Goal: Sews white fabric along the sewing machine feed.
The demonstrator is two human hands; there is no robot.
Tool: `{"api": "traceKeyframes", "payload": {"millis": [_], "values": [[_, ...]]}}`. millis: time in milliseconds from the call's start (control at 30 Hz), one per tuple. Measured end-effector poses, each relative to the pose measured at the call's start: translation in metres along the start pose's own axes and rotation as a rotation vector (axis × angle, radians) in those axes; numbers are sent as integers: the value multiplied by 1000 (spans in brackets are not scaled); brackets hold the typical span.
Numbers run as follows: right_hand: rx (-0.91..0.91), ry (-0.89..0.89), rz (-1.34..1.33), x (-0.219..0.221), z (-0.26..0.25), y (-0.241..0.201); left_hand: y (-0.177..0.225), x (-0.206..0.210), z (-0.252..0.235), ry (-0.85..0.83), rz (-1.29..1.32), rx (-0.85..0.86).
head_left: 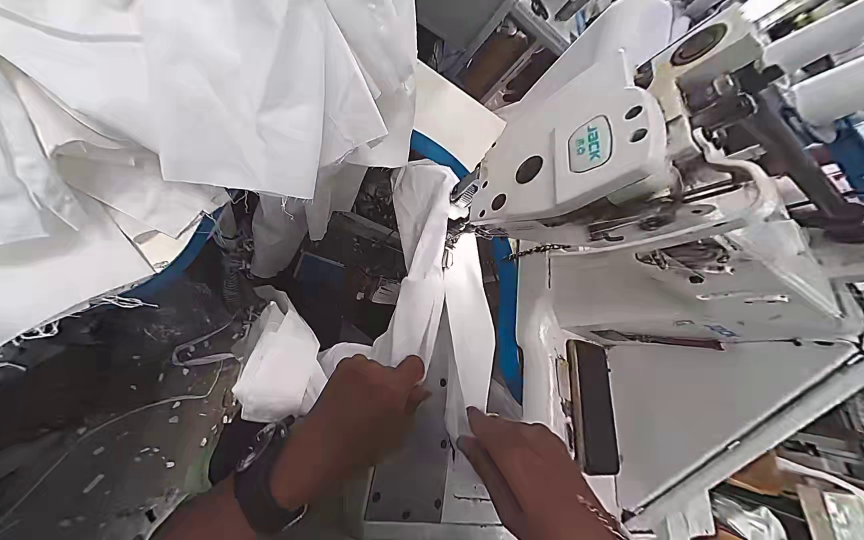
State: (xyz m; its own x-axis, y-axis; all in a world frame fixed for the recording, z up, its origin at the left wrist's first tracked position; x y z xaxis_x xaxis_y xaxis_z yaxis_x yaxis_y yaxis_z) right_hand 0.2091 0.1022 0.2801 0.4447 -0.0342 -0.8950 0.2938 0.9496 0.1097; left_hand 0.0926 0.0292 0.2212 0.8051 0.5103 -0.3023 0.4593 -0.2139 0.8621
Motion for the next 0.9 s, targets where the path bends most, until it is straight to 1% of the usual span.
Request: {"api": "traceKeyframes", "payload": {"millis": [67, 133, 200, 267, 367, 467, 600, 700, 767, 833, 867, 900], "values": [[13, 195, 152, -21, 2, -12, 1, 0, -5, -23, -33, 72], [35, 249, 173, -26, 2, -22, 7, -3, -9, -11, -67, 118], [118, 304, 166, -26, 1, -21, 7, -4, -7, 17, -48, 115], [212, 400, 212, -33, 4, -23, 10, 2, -1, 83, -13, 93], [261, 513, 347, -37, -9, -39, 10, 9, 0, 217, -64, 113], [287, 484, 403, -34, -20, -38, 1, 9, -2, 264, -63, 69], [330, 472, 401, -38, -32, -31, -5, 3, -11, 228, 90, -98], [331, 503, 396, -40, -46, -26, -13, 4, -20, 271, 122, -112], [354, 566, 372, -40, -56, -20, -23, 7, -29, 303, 195, -124], [393, 581, 270, -34, -57, -10, -30, 12, -36, 300, 285, -166], [411, 523, 175, -28, -51, -4, -31, 12, -39, 290, 305, -189], [418, 421, 63, -20, -43, 0, -30, 9, -41, 280, 293, -203]]}}
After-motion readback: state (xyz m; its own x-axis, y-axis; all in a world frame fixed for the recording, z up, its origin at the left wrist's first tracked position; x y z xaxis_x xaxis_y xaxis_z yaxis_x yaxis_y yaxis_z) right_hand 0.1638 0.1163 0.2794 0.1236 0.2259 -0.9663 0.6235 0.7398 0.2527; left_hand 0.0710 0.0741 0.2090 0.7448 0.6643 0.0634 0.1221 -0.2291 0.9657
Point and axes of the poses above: each hand's wrist, its own z-axis away from the middle knuckle, its own x-axis out of the palm, y = z × x, the point moved 7 cm from there along -z, towards the middle knuckle, and after that the axes turned 15 degrees about z, right-handed, at the moved point
